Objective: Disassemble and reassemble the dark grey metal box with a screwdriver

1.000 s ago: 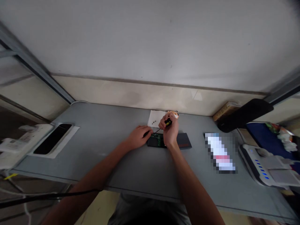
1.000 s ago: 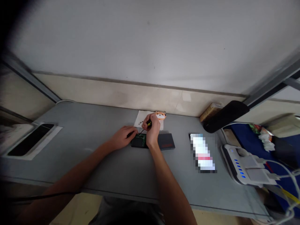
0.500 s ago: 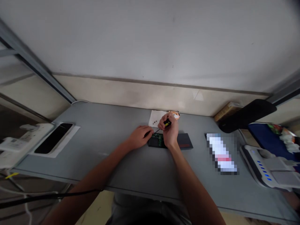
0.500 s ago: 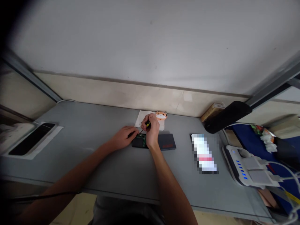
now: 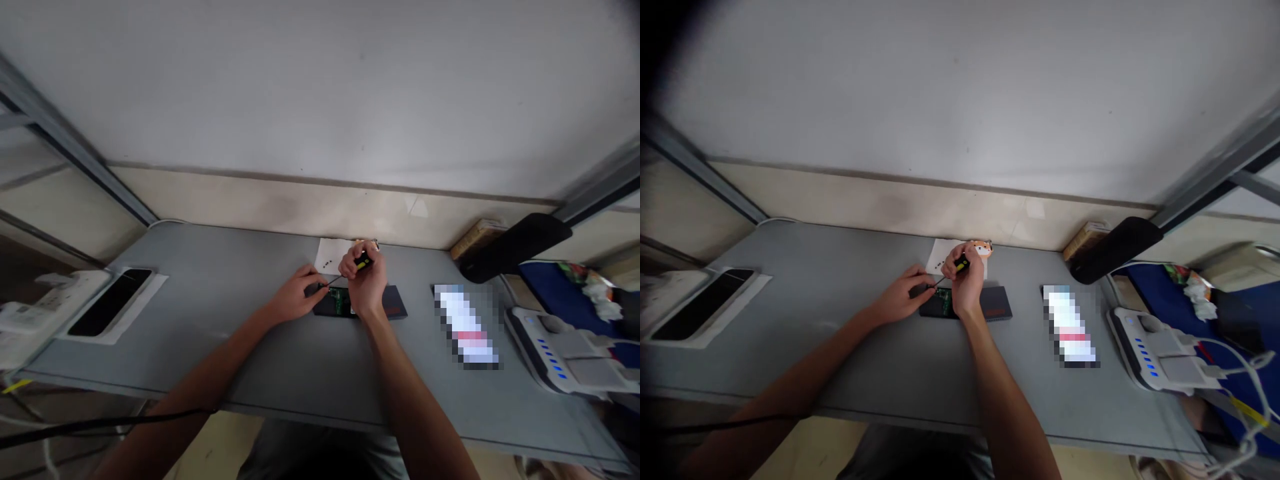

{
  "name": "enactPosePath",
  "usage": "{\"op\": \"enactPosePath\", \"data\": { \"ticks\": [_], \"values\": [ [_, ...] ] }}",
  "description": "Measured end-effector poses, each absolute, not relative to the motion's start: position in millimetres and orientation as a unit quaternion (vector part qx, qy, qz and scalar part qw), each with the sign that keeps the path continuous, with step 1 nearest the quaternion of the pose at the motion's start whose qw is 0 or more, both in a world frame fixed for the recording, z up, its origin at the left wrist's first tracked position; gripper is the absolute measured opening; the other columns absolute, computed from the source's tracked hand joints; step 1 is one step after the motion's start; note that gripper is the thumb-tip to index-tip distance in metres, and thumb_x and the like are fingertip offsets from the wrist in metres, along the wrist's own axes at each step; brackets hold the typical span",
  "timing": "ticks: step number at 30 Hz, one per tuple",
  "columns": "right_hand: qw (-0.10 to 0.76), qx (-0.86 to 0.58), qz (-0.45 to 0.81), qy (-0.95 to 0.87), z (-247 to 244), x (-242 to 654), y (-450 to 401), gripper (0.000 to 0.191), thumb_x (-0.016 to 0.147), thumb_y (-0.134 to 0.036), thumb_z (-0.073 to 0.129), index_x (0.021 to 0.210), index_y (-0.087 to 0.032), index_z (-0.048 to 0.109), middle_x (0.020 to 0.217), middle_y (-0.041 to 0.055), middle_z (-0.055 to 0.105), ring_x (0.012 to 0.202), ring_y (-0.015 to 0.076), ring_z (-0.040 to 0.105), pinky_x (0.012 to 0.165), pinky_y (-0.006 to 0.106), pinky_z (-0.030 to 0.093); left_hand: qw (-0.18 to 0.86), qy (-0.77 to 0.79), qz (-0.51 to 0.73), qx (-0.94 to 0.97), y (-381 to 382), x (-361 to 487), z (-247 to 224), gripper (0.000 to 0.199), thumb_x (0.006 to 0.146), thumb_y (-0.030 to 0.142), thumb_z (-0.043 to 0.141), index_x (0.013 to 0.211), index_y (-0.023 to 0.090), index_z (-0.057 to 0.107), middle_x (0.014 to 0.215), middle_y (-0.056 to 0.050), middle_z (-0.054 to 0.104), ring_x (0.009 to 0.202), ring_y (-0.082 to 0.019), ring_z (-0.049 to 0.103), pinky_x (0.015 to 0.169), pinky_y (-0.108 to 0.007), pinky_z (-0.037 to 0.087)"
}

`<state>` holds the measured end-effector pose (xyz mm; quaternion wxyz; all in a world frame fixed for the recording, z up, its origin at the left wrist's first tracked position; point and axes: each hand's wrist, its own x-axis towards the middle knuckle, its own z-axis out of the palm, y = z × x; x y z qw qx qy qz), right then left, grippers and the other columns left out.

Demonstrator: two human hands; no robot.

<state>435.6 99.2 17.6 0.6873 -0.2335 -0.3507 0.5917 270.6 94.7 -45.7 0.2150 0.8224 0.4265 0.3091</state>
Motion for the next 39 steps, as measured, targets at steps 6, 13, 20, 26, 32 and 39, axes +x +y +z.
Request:
{"op": "enactPosePath", "data": {
  "ticks": [6,13,20,26,32,39],
  "values": [
    [0.735,-0.22,0.538,-0.35,36.2,463.5,95.8,0.029,0.087,-0.043,0.054,0.067,-0.025,0.041,0.055,-0.0074,0.025,0.047,0.0102,0.021,0.046,0.026,0.025,0.242,0.445,0.34,0.792,98.8,268.4,-41.9,0.028,0.102,0.043,0.055,0.097,0.023,0.075,0.092,-0.003,0.059,0.084,-0.018,0.059,0.08,-0.031,0.053],
    [0.803,-0.239,0.452,-0.306,35.8,501.8,104.5,0.028,0.084,-0.04,0.056,0.066,-0.024,0.041,0.056,-0.0077,0.027,0.046,0.009,0.023,0.045,0.025,0.027,0.174,0.409,0.278,0.851,140.8,301.7,-13.8,0.014,0.097,0.033,0.068,0.096,0.023,0.078,0.092,-0.002,0.062,0.087,-0.018,0.063,0.086,-0.031,0.051],
    [0.802,-0.3,0.442,-0.269,19.2,506.4,117.1,0.034,0.078,-0.047,0.061,0.066,-0.024,0.038,0.055,-0.0092,0.028,0.045,0.0083,0.024,0.043,0.023,0.026,0.126,0.368,0.178,0.904,172.7,334.4,-15.9,0.011,0.097,0.028,0.067,0.097,0.022,0.077,0.095,-0.004,0.068,0.096,-0.021,0.067,0.089,-0.033,0.051],
    [0.816,-0.338,0.397,-0.25,22.5,516.0,117.4,0.034,0.077,-0.051,0.059,0.068,-0.025,0.04,0.058,-0.009,0.028,0.047,0.0086,0.024,0.044,0.024,0.025,0.098,0.354,0.127,0.921,171.9,332.8,-16.8,0.015,0.1,0.025,0.063,0.103,0.02,0.077,0.104,-0.007,0.072,0.101,-0.023,0.069,0.093,-0.036,0.051],
    [0.831,-0.336,0.367,-0.247,26.9,529.0,113.3,0.03,0.083,-0.046,0.054,0.069,-0.025,0.038,0.06,-0.008,0.029,0.046,0.0091,0.026,0.044,0.025,0.025,0.148,0.362,0.194,0.9,114.5,313.5,-16.2,0.044,0.1,0.048,0.062,0.136,0.022,0.063,0.128,-0.011,0.067,0.121,-0.026,0.061,0.104,-0.04,0.049],
    [0.829,-0.342,0.364,-0.251,30.9,526.8,109.3,0.027,0.081,-0.043,0.056,0.068,-0.025,0.04,0.06,-0.0079,0.029,0.046,0.0087,0.025,0.044,0.025,0.026,0.175,0.383,0.15,0.895,79.8,301.7,-43.2,0.061,0.095,0.044,0.07,0.149,0.025,0.049,0.142,-0.011,0.062,0.132,-0.03,0.055,0.111,-0.048,0.045]
  ]
}}
